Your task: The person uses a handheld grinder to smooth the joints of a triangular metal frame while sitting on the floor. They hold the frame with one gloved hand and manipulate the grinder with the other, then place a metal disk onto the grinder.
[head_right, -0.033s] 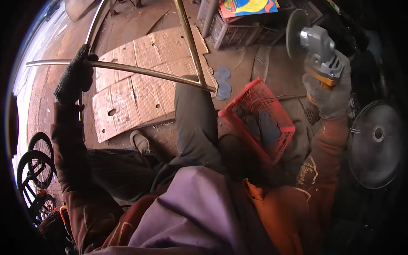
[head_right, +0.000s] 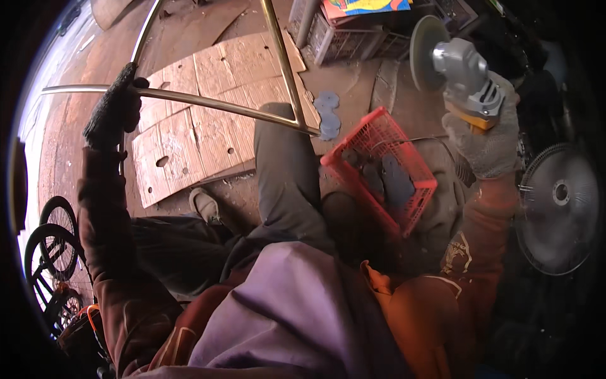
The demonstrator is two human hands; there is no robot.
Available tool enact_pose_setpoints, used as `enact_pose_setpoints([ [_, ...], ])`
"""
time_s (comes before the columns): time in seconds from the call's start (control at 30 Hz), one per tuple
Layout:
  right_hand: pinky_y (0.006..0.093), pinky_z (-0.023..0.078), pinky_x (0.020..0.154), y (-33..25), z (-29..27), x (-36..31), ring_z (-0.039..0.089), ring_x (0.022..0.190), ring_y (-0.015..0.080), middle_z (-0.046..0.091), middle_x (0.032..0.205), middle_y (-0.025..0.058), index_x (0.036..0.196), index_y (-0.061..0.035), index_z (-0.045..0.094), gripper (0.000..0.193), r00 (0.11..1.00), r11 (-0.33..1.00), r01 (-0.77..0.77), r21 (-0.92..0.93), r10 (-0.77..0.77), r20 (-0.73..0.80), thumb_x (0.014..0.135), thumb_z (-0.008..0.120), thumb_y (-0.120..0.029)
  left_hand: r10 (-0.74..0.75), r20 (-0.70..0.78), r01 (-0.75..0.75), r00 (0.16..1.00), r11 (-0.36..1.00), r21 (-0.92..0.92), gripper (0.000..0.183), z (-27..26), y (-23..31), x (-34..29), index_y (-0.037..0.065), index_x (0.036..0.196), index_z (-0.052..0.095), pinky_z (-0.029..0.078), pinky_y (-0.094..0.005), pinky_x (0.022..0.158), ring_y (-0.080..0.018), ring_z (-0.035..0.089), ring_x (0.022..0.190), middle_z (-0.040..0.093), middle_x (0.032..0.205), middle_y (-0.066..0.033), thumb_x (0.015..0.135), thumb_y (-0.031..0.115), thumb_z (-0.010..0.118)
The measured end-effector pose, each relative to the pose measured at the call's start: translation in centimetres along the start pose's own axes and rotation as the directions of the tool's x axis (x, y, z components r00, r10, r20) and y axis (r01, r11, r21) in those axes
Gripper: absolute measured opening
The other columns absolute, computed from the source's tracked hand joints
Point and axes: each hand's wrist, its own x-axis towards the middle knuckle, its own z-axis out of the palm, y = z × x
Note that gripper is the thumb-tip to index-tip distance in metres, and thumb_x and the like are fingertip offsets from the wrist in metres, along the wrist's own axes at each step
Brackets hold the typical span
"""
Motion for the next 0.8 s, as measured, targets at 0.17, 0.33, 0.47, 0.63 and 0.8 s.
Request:
enact_pose_setpoints([
  [0.17, 0.0313, 0.051, 0.093, -2.8, 2.7, -3.9, 0.063, 0.104, 0.0172, 0.063, 0.114, 0.0076, 0.135, -0.0033, 0.048, 0.074, 0.925, 0.998, -0.07, 0.005, 0.063, 0.374, 0.069, 0.081, -0.001, -0.341, -0.122, 0.358, 0.932, 0.918, 0.169, 0.045, 1.1, -4.4, 2.3, 0.01, 0.094, 0.064, 0.02, -0.0259, 0.033, -0.0065, 0.029, 0.036, 0.036, 0.051, 0.0087, 0.095, 0.055, 0.062],
  [0.33, 0.0339, 0.053, 0.092, -3.6, 3.7, -5.9, 0.065, 0.106, 0.0217, 0.065, 0.117, 0.0114, 0.135, -0.002, 0.049, 0.075, 0.757, 0.979, 0.11, -0.172, 0.03, 0.653, 0.069, 0.084, -0.008, -0.27, -0.254, 0.344, 0.929, 0.882, 0.322, 0.049, 2.9, -10.2, 3.1, 0.015, 0.066, 0.057, 0.026, -0.0292, 0.037, -0.0102, 0.032, 0.038, 0.038, 0.05, 0.0036, 0.083, 0.057, 0.075],
  [0.47, 0.0406, 0.058, 0.082, -4.3, 5.8, -6.0, 0.071, 0.098, 0.0331, 0.072, 0.11, 0.0142, 0.131, -0.0071, 0.052, 0.081, 0.743, 0.935, 0.034, -0.354, 0.214, 0.635, 0.065, 0.09, -0.034, -0.241, -0.383, 0.412, 0.892, 0.78, 0.471, 0.05, 3.0, -13.8, 4.8, 0.007, 0.075, 0.072, 0.04, -0.0337, 0.041, -0.0151, 0.044, 0.044, 0.048, 0.058, -0.0012, 0.075, 0.057, 0.08],
  [0.63, 0.0434, 0.058, 0.077, -4.7, 7.6, -3.7, 0.072, 0.092, 0.0365, 0.072, 0.102, 0.0141, 0.13, -0.0089, 0.051, 0.077, 0.667, 0.942, 0.135, -0.308, 0.143, 0.731, 0.067, 0.088, -0.034, -0.292, -0.332, 0.411, 0.897, 0.828, 0.382, 0.051, 2.1, -18.1, 6.5, 0.006, 0.084, 0.075, 0.045, -0.0345, 0.045, -0.0168, 0.048, 0.049, 0.05, 0.061, -0.0029, 0.075, 0.056, 0.074],
  [0.8, 0.0461, 0.057, 0.076, -6.7, 10.0, -0.1, 0.07, 0.09, 0.0389, 0.071, 0.098, 0.0152, 0.125, -0.0095, 0.052, 0.069, 0.502, 0.92, 0.179, -0.347, 0.218, 0.837, 0.069, 0.085, -0.033, -0.244, -0.251, 0.327, 0.937, 0.865, 0.38, 0.049, 3.0, -19.1, 8.2, 0.006, 0.084, 0.076, 0.046, -0.0344, 0.049, -0.0184, 0.051, 0.052, 0.052, 0.062, -0.0041, 0.076, 0.055, 0.072],
])
